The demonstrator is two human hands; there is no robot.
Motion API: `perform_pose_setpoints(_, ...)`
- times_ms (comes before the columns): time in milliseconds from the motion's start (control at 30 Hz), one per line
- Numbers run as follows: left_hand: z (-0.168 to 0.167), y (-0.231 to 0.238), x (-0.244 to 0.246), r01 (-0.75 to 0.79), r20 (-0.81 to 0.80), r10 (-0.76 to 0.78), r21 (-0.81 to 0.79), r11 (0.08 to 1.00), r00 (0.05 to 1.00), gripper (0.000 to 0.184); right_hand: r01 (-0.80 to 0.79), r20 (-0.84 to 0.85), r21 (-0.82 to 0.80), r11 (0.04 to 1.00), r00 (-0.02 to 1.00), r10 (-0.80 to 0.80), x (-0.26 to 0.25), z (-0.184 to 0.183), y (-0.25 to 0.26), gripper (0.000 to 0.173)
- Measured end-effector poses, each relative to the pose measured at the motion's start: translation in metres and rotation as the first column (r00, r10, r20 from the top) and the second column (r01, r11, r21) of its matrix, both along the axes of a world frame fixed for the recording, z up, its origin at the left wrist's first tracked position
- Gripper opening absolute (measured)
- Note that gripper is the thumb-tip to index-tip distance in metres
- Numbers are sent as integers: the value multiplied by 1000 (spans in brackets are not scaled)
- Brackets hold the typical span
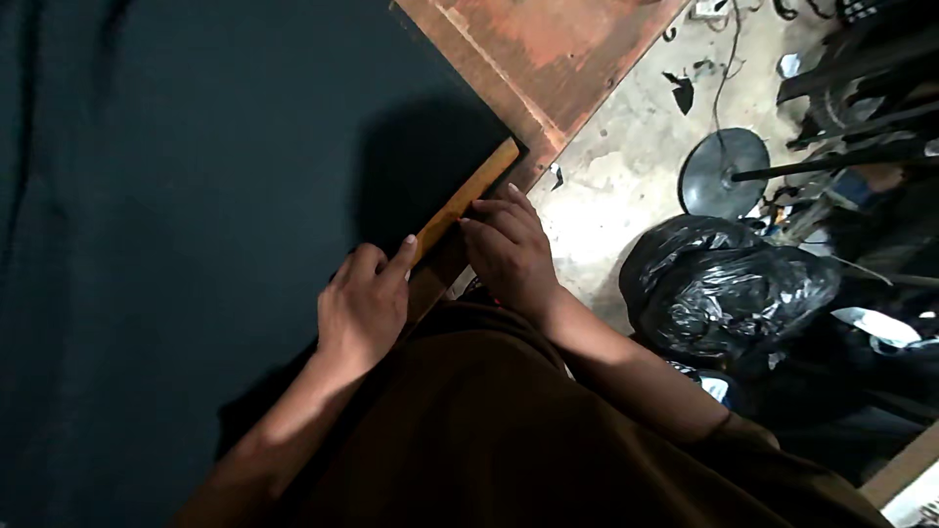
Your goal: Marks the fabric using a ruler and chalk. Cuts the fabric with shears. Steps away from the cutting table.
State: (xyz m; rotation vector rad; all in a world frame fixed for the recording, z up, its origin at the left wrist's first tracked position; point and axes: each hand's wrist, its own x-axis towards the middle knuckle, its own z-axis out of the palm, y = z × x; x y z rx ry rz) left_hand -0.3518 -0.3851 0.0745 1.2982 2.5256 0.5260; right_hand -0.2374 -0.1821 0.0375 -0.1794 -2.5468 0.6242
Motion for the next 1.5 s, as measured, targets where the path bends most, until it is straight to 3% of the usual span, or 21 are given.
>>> perform_pose_setpoints(267, -3, 0, -1, 6, -4, -6, 29, 1000, 1000, 37, -2, 87, 63, 998, 996, -4, -4, 7, -3, 15)
perform_pose_setpoints(400, -5, 1, 0, -4, -14, 4, 22, 1000, 1000, 37, -73, 408, 85, 994, 913, 32, -12, 61, 2, 15)
perform_pose_setpoints(500, -4, 2, 0, -10, -24, 10, 23, 1000, 1000, 37, 6, 337, 125, 992, 940, -48, -1, 99, 10, 16)
perform_pose_setpoints(567, -5, 3, 1, -11, -26, 12, 11, 1000, 1000, 37, 132, 302, 153, 979, 937, -174, 12, 101, 14, 20)
perform_pose_setpoints(667, -4, 4, 1, -6, -19, 6, -6, 1000, 1000, 38, 215, 432, 35, 976, 877, -209, 37, 83, 15, 23)
perform_pose_setpoints(767, -3, 4, 2, -20, -4, 20, -18, 1000, 1000, 38, 227, 549, -202, 953, 832, -82, 61, 55, 9, 18)
perform_pose_setpoints(833, 4, 5, 3, -59, 57, 59, -3, 998, 997, 37, 207, 536, -448, 870, 841, 76, 70, 38, 6, 15)
perform_pose_setpoints(933, 30, 12, 3, -193, 268, 164, 86, 977, 949, 35, 78, 322, -825, 559, 879, 352, 63, 31, 0, 17)
perform_pose_setpoints(1033, 47, 18, 5, -474, 673, 171, 295, 830, 719, 23, -45, 134, -951, 305, 831, 541, 44, 42, -10, 19)
perform_pose_setpoints(1100, 42, 25, 8, -616, 823, 79, 354, 704, 562, 22, -86, 82, -963, 254, 808, 583, 32, 45, -13, 17)
perform_pose_setpoints(1133, 39, 28, 9, -651, 850, 89, 326, 685, 519, 24, -85, 79, -965, 248, 806, 586, 29, 44, -12, 16)
perform_pose_setpoints(1200, 34, 32, 10, -635, 792, 231, 238, 735, 565, 26, -65, 103, -967, 248, 788, 607, 30, 38, -5, 16)
perform_pose_setpoints(1233, 31, 33, 7, -581, 675, 325, 190, 792, 663, 30, -60, 113, -966, 252, 777, 619, 33, 34, 2, 17)
perform_pose_setpoints(1300, 27, 36, 0, -480, 353, 421, 98, 872, 836, 58, -46, 138, -962, 267, 766, 628, 42, 24, 16, 17)
perform_pose_setpoints(1400, 11, 40, -23, -309, 15, 309, 100, 946, 951, 98, -26, 175, -956, 293, 751, 637, 56, 14, 34, 17)
perform_pose_setpoints(1500, 0, 46, -44, -175, -93, 171, -37, 984, 981, 101, -2, 209, -952, 306, 726, 655, 63, 10, 47, 18)
